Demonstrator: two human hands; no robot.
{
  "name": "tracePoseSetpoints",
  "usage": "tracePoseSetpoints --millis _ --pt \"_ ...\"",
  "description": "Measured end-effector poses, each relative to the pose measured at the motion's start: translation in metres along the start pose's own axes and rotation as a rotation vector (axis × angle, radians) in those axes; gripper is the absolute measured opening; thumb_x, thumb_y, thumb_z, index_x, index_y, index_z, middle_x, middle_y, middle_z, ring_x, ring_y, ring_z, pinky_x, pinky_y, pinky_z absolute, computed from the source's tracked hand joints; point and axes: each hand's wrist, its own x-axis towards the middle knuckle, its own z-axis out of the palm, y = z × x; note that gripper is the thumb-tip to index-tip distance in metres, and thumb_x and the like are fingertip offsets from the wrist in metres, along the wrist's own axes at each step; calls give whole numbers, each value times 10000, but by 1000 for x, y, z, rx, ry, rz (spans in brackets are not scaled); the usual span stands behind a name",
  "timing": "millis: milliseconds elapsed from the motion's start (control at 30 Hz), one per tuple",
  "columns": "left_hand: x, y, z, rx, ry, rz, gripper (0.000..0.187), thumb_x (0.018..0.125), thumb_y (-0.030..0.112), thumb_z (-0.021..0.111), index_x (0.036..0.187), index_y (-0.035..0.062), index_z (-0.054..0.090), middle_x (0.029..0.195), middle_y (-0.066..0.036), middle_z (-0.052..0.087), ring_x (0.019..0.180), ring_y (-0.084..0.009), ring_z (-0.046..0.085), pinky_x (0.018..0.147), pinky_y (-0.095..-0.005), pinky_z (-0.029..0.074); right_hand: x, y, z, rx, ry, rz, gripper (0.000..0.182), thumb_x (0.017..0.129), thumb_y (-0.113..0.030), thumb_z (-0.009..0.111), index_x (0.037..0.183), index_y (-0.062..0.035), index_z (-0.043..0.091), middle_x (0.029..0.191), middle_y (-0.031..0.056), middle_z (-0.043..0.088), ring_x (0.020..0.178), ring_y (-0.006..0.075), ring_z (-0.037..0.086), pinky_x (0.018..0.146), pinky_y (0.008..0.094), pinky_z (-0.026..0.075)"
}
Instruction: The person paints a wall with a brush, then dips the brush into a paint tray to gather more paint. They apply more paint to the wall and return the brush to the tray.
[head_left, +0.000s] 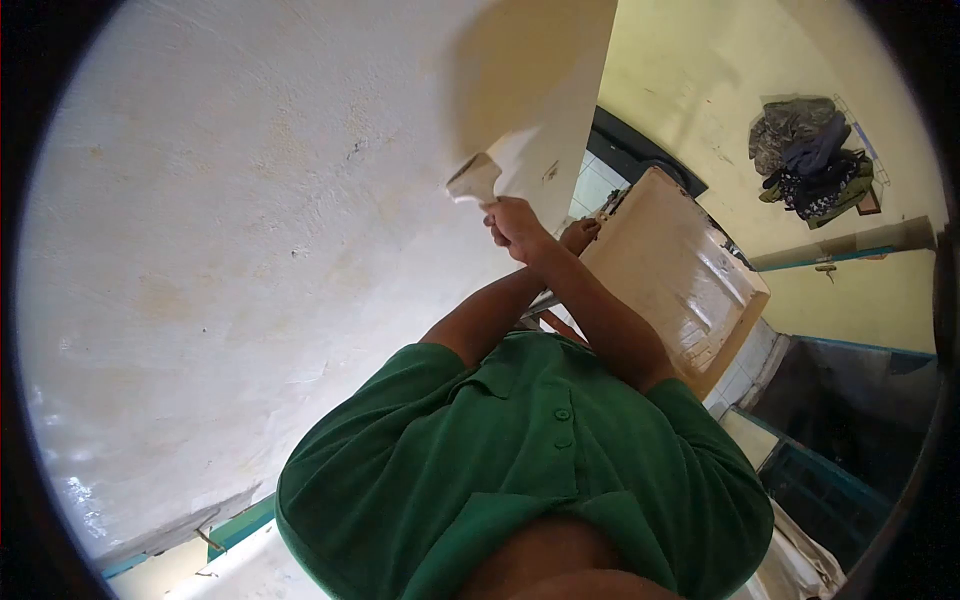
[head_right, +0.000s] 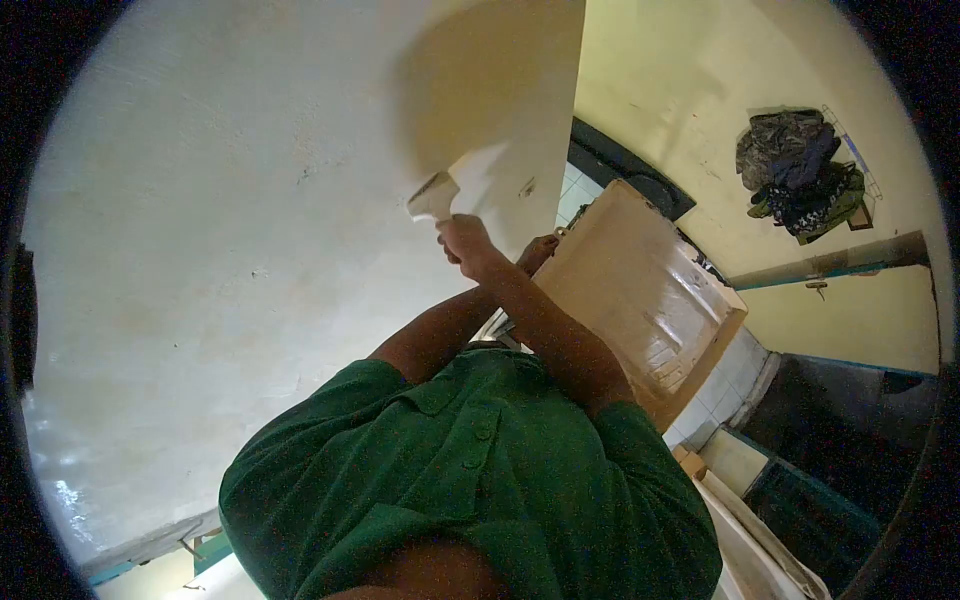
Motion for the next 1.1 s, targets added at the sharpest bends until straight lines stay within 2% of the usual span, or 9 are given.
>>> tracePoseSetpoints --millis 100,200,433,567,700,800,1033,1100 --pt "-9 18 -5 25 -38 -1 278 875 251 512 866 -22 564 742 -25 542 686 -116 455 610 -272 381 -5 -22 6 -15 -20 -84 82 845 -122 533 801 -69 489 577 -23 416 373 49 266 331 216 193" --pt "-15 26 -4 46 -43 -30 282 874 256 510 866 -20 566 747 -30 547 691 -123 463 614 -277 385 -19 -42 8 -38 -37 -137 71 849 -119 513 861 -49 518 571 -34 407 368 33 261 331 208 183" --pt "1 14 3 44 -27 -16 289 871 265 506 865 -17 569 757 -44 558 701 -140 480 623 -287 393 -63 -87 15 -10 -84 -282 177 865 -151 478 971 -23 539 586 -36 414 373 17 244 338 189 157" --pt "7 16 0 48 -17 -9 294 869 271 503 864 -15 571 764 -52 565 707 -149 490 629 -293 398 -72 -92 -6 93 -131 -315 226 888 -233 471 1022 -67 546 587 -28 405 373 20 237 347 181 159" --pt "7 15 0 49 -21 -18 299 867 276 501 863 -13 573 770 -59 571 712 -158 501 634 -299 403 -44 -80 -13 278 -192 -272 221 909 -272 445 1020 -105 538 579 -29 389 366 25 213 341 180 156" --pt "1 13 0 63 -26 -31 302 866 280 499 863 -12 575 774 -65 576 717 -165 508 638 -304 406 -21 -63 -6 160 -150 -216 219 923 -277 428 1013 -108 532 564 -40 379 362 24 193 339 185 145" --pt "-11 10 -1 89 -28 -57 310 862 290 495 861 -9 578 785 -79 588 727 -182 526 648 -314 414 -1 -44 -20 141 -134 -126 195 926 -275 442 969 -111 539 544 -47 371 360 22 192 335 193 137" --pt "-13 9 -1 95 -28 -56 313 861 293 494 861 -8 579 788 -83 591 730 -186 531 650 -317 417 -2 -40 -21 99 -32 -90 199 923 -269 447 959 -101 548 541 -37 378 356 30 198 333 198 138"
